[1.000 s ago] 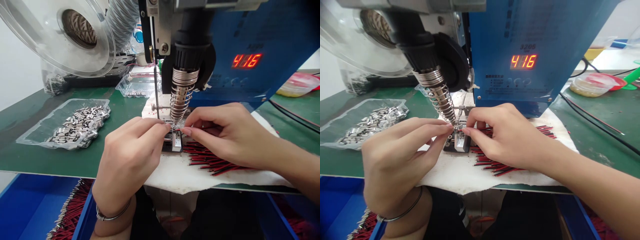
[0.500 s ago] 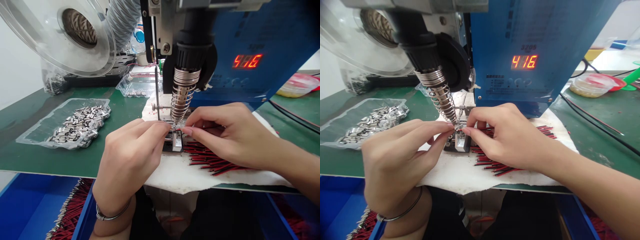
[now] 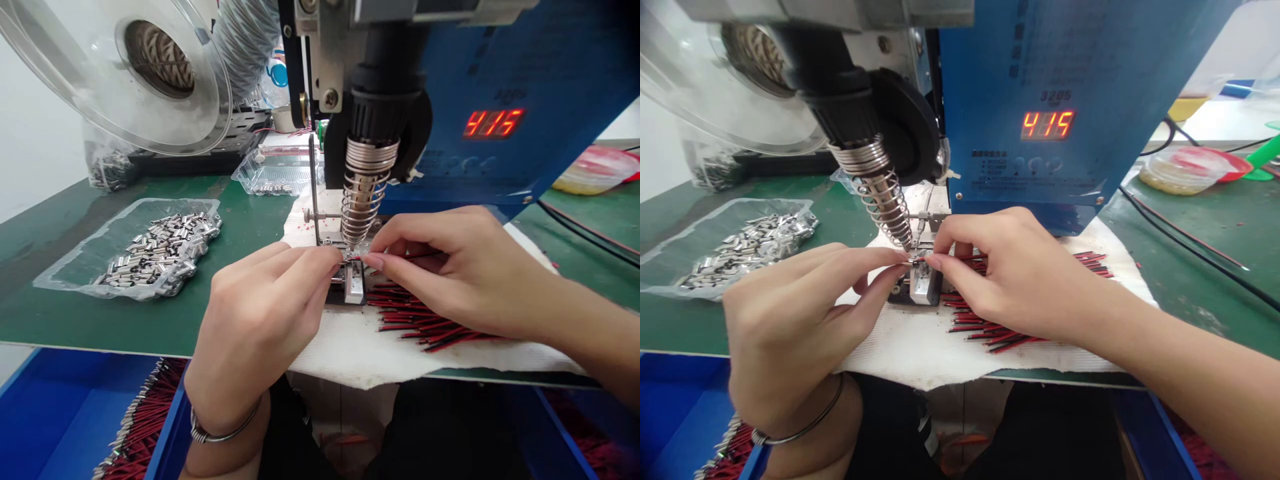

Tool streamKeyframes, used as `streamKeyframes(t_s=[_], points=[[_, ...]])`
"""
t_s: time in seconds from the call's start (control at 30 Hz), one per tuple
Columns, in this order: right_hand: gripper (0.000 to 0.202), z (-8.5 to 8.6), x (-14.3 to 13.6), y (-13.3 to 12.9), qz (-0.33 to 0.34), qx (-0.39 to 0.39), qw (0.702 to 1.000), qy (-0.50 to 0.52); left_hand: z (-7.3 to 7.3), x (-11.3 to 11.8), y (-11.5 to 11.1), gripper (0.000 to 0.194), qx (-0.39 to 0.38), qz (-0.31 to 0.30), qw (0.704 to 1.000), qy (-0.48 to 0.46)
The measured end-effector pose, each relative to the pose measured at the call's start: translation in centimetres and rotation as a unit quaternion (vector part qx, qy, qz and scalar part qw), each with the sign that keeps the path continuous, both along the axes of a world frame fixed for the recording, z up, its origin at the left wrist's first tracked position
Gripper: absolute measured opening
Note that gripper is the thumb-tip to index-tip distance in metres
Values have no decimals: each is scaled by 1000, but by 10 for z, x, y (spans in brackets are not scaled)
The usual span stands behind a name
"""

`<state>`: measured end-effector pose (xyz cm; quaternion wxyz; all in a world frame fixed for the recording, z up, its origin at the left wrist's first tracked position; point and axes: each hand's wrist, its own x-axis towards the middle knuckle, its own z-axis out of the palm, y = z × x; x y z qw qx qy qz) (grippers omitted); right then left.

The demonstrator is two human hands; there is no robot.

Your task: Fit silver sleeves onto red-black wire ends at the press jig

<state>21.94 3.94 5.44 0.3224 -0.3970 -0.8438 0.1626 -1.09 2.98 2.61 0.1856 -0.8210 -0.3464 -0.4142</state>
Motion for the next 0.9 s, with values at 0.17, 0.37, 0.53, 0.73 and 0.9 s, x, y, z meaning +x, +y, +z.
streamKeyframes(t_s=[0.17, 0.37, 0.53, 0.73, 0.9], points=[[21, 2, 0, 0, -2, 3, 1000, 17, -2, 0, 3, 19, 33, -21, 999, -29], [20, 1, -1, 0, 2, 4, 1000, 6, -4, -1, 5, 22, 44, -30, 998, -35], [20, -1, -1, -1, 3, 2, 1000, 6, -2, 0, 3, 22, 33, -20, 999, -9], [19, 0, -2, -1, -1, 3, 1000, 0, 0, 3, 2, 23, 33, -19, 999, 2], [20, 1, -3, 0, -5, -4, 1000, 3, -1, 2, 2, 24, 36, -14, 999, 7]])
